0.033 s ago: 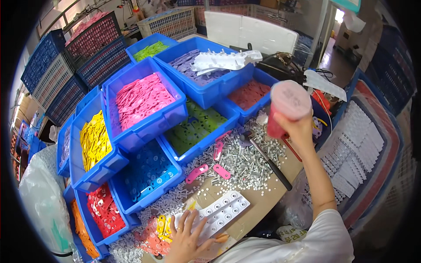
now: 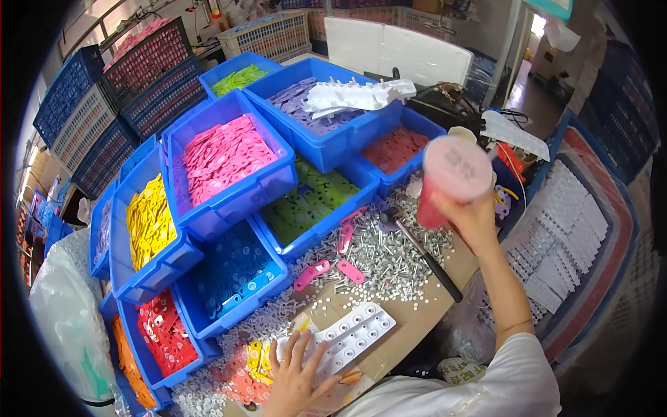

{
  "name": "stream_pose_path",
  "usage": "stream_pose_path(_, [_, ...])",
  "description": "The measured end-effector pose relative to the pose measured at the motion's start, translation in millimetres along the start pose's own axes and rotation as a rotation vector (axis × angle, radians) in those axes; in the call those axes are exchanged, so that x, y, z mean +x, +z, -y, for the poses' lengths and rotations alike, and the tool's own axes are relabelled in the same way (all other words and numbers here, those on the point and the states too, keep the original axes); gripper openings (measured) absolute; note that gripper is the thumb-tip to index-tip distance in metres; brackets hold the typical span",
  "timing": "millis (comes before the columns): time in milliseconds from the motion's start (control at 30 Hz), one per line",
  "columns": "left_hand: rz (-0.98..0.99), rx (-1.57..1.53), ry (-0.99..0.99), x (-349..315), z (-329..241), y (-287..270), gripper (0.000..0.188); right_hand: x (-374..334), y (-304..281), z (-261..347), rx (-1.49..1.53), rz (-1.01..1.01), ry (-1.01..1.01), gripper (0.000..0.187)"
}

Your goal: Assembling a toy xylophone by attaching colored keys to a white plastic base and securing them with pins.

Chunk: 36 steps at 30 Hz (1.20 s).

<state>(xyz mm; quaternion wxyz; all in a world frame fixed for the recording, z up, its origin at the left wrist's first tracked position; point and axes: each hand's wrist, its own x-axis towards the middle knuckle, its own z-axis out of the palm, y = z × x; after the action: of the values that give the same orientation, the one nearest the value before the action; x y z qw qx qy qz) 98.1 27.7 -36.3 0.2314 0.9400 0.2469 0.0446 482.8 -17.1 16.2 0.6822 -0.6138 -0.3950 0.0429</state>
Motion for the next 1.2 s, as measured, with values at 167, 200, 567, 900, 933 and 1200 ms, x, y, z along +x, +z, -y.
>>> stream_pose_path(167, [-0.072, 0.119, -0.022, 14, 7, 30, 0.063, -77, 5, 36, 0.071, 0.444, 0.066, 0.107])
stream_pose_path(200, [-0.08, 0.144, -0.005, 16, 6, 32, 0.063, -92, 6, 41, 0.052, 0.532, 0.117, 0.106])
stream_pose_path(567, [-0.159, 0.203, -0.01, 19, 5, 44, 0.057, -131, 52, 90, 0.004, 0.752, -0.385, 0.059])
stream_pose_path(900, [-0.21, 0.085, -0.042, 17, 2, 39, 0.053, -129, 59, 105, -0.068, 0.61, -0.551, 0.038])
stream_pose_path(933, [-0.179, 0.1, -0.028, 18, 3, 37, 0.053, -128, 60, 105, -0.065, 0.612, -0.548, 0.038])
stream_pose_path(1200, [-0.187, -0.012, -0.061, 17, 2, 40, 0.055, -127, 60, 107, -0.088, 0.594, -0.518, 0.035])
